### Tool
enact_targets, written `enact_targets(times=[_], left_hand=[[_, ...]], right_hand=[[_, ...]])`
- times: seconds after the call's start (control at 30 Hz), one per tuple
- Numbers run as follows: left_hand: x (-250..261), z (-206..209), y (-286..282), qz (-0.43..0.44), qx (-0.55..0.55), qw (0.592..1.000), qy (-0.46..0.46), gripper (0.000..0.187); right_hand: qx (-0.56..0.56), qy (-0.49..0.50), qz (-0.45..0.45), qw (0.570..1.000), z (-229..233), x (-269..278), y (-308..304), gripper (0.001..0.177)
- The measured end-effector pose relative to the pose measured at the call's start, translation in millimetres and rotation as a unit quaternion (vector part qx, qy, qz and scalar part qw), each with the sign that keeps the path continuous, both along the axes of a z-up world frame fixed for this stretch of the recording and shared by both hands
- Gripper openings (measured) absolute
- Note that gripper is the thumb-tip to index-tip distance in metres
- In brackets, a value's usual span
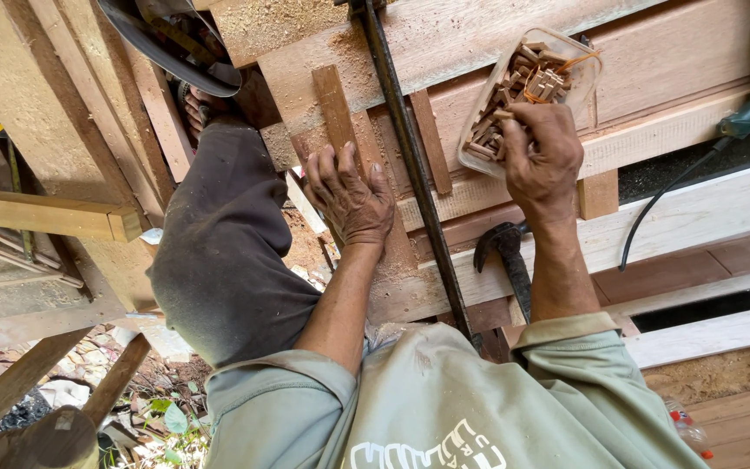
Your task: Drilling holes and hammering wooden plugs into a wooden frame
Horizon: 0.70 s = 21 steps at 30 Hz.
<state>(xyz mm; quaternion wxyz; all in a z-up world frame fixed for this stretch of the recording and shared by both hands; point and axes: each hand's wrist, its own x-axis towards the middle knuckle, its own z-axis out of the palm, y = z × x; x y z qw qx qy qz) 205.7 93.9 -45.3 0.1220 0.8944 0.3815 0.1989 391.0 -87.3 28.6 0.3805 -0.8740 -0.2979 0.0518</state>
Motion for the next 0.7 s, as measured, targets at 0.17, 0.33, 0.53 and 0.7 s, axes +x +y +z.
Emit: enact_targets(times=[0.17,0.33,0.53,0.7], left_hand=[[1,2,1,-0.001,0.001,1.000,-0.005,0.046],[1,2,-1,-0.001,0.006,1.000,-0.009,0.045],[-2,-7,-3,0.002,0.021,1.000,-0.019,0.046],[-5,-20,-4,0.013,-0.018,1.000,-0.003,0.052]], right_hand=[[0.214,0.238,-0.089,0.943,35,-22,11,0.018],[0.357,0.385,-0.169,0.834,24,-34,-2,0.017],[0.311,0.306,-0.099,0.894,36,-51,-4,0.028],[0.275,0.199,-0.081,0.937,58,-73,-7,0.020]])
